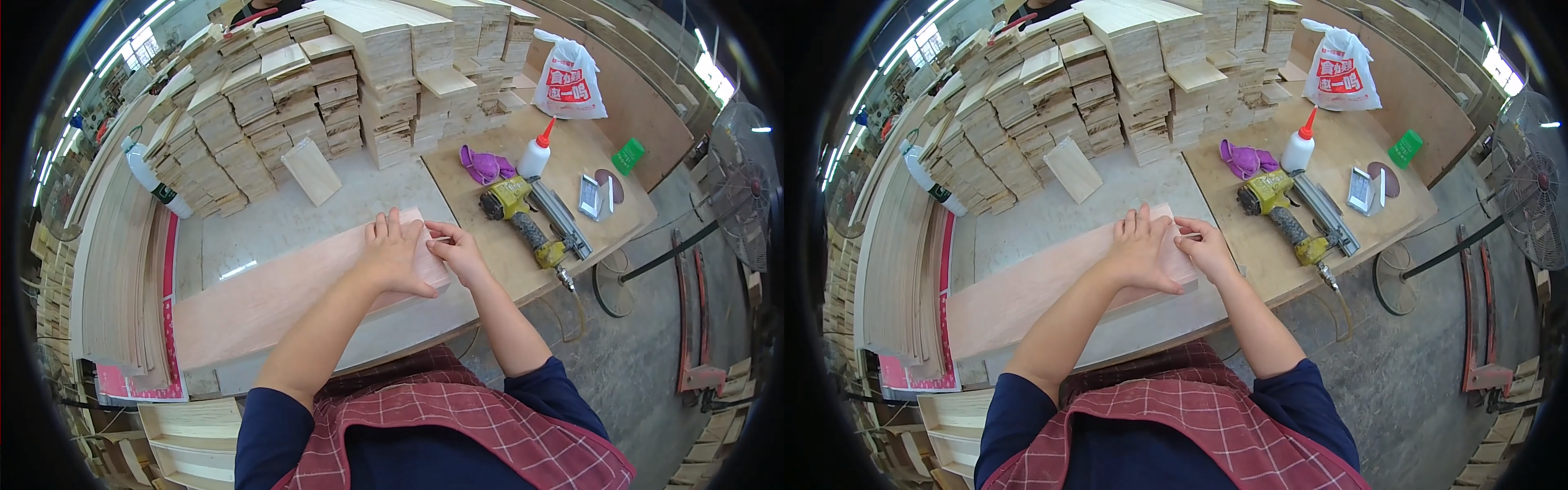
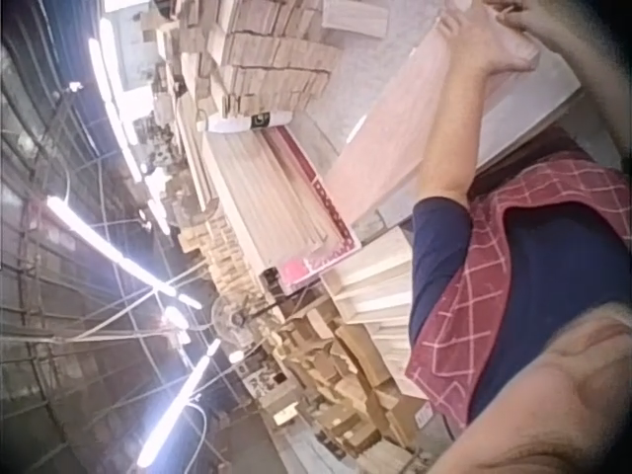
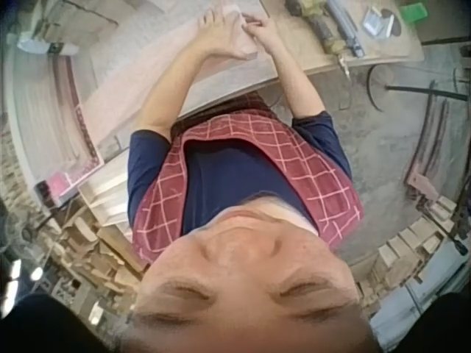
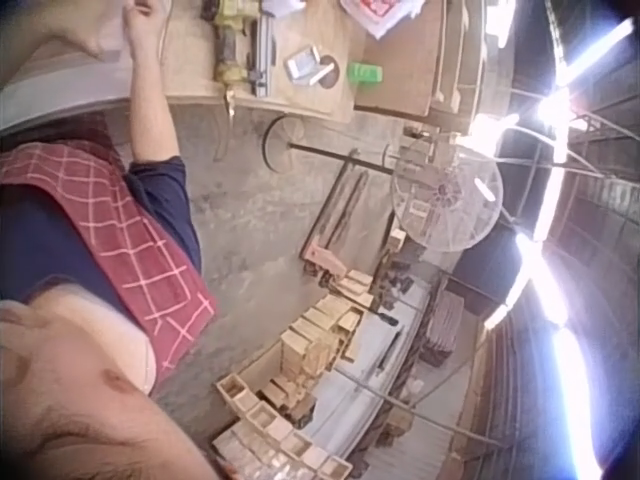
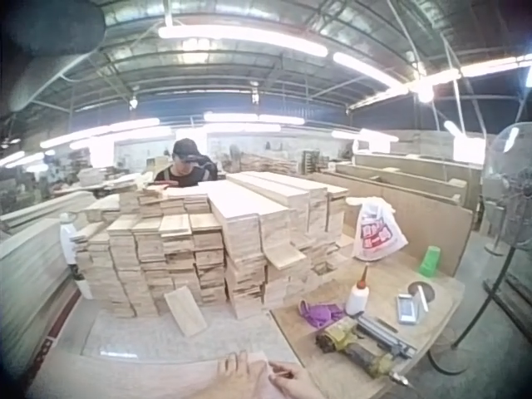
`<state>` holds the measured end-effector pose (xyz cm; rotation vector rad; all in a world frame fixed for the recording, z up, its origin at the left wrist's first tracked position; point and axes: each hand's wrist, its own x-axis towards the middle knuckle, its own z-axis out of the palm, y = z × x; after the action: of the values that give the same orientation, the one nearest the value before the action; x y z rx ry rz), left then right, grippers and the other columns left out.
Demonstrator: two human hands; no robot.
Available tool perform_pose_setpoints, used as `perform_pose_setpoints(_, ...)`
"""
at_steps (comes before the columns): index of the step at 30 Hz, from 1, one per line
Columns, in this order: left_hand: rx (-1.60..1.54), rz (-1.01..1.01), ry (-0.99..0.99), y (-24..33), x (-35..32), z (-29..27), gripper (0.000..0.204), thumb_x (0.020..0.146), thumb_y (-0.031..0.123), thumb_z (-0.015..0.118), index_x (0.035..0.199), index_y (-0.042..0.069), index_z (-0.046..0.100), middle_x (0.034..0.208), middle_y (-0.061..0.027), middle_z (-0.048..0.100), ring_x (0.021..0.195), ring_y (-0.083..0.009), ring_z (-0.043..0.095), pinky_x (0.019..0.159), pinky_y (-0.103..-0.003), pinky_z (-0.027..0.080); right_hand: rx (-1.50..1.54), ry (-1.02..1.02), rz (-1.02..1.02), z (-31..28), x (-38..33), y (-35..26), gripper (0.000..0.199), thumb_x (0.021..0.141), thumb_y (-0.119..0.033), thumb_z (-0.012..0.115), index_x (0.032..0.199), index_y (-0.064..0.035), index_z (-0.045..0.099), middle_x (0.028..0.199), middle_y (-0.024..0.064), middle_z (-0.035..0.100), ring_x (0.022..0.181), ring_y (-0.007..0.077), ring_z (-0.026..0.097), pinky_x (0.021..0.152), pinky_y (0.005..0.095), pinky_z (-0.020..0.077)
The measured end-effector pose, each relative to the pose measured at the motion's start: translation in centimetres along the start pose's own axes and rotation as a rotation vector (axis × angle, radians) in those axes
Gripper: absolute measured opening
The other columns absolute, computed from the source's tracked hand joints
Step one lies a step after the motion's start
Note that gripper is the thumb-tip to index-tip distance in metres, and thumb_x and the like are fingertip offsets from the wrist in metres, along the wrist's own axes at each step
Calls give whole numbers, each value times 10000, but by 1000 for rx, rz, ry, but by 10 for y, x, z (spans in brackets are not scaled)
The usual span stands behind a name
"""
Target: Assemble wooden boxes by applying wood glue and using a pneumatic nail gun to join slats.
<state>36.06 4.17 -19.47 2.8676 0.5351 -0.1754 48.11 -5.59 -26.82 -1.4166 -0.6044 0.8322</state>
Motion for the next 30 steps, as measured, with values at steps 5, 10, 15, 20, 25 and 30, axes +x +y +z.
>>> perform_pose_setpoints(5,-21,9,67,-2,-1,6,1091,402,522,720,1299,62,305,1326,-328,203,1226,-495,179,1002,-505,152,-23,-30,-7,0,3,-1,397,738,-59,638,1129,-56,567,968,62,553,785,117,527,649,244,462)
perform_pose_setpoints(10,-46,11,88,-2,-1,7,1070,386,496,721,1282,67,324,1298,-313,237,1207,-477,204,994,-494,165,-38,-20,21,1,1,-5,389,744,-58,635,1127,-50,566,965,64,557,787,120,529,665,244,460)
perform_pose_setpoints(15,-66,17,91,-2,3,6,1062,379,488,720,1279,77,334,1287,-310,248,1205,-471,209,990,-493,168,-29,-21,-39,-6,-11,1,314,807,-55,580,1119,-24,561,985,30,554,802,88,529,728,224,444)
perform_pose_setpoints(20,-45,26,104,-3,1,5,1068,383,494,715,1288,77,334,1286,-317,247,1202,-471,214,992,-493,176,-259,-36,-243,-18,-58,0,295,819,-105,581,1095,-4,562,988,73,569,845,134,549,743,252,450)
perform_pose_setpoints(25,-55,46,150,-5,-1,10,1029,397,509,710,1297,151,365,1291,-322,244,1200,-477,217,993,-490,178,-626,39,-456,-12,-76,-3,329,759,-121,649,1058,-2,581,990,123,576,888,229,564,773,296,452)
perform_pose_setpoints(30,-56,81,142,-5,-2,5,925,393,531,705,1240,248,463,1286,-320,264,1196,-473,223,992,-485,177,-537,107,-537,-17,-68,20,373,674,-90,701,1028,-22,607,991,106,579,912,249,552,785,316,441)
